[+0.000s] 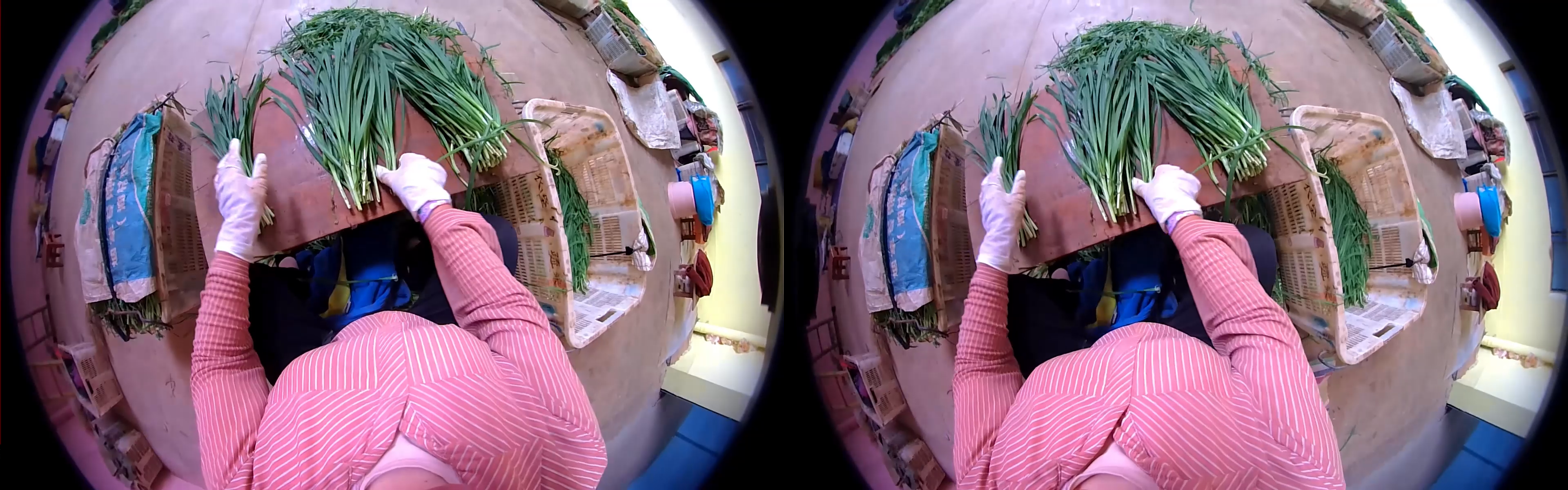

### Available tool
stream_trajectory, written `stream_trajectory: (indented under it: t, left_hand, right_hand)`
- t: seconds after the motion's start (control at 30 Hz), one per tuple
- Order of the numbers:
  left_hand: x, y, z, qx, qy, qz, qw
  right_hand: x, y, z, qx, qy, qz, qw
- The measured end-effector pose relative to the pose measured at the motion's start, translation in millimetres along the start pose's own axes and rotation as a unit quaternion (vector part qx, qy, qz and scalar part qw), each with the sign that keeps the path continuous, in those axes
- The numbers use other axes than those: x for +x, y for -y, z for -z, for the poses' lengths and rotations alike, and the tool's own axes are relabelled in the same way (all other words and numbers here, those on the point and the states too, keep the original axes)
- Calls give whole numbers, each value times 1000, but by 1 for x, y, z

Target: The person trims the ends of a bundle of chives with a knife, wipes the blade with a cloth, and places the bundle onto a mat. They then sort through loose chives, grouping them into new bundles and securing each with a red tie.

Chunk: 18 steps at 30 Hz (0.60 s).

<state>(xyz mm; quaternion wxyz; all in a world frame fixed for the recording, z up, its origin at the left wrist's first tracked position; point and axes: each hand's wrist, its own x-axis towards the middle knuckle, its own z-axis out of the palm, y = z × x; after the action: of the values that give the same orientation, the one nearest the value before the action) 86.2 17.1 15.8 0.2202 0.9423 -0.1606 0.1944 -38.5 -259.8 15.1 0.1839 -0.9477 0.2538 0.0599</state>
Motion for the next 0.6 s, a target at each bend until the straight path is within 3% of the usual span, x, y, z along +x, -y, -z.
stream_trajectory:
  t: [0.1,0.2,0.27,0.3,0.33,0.37,0.4,0.47,0.5,0.53,0.57,0.6]
  left_hand:
    - [-10,-37,5,-135,67,45,988]
    - [-23,-58,-7,-375,111,92,916]
    - [-26,-79,10,-435,157,101,881]
    - [-27,-85,12,-496,194,134,836]
    - [-28,-89,15,-551,229,168,784]
    - [-23,-106,39,-556,288,193,755]
    - [-25,-109,35,-554,286,201,755]
    - [-26,-108,19,-687,409,232,554]
    - [-26,-107,1,-687,405,240,553]
    - [-27,-104,-21,-788,479,214,323]
    - [-32,-103,-32,-836,517,169,71]
    - [-34,-110,-22,-839,510,174,72]
  right_hand:
    - [18,-5,-23,-13,-16,7,1000]
    - [19,-14,-11,43,-14,-42,998]
    - [12,-28,3,154,-53,35,986]
    - [-1,-24,19,353,-12,31,935]
    - [-18,-18,36,536,32,24,843]
    - [-32,-15,46,586,56,37,808]
    - [-44,-11,51,632,80,50,769]
    - [-66,-1,59,687,166,43,706]
    - [-76,7,61,716,198,74,665]
    - [-83,15,59,742,230,104,621]
    - [-74,8,33,702,266,138,646]
    - [-77,8,24,642,257,101,715]
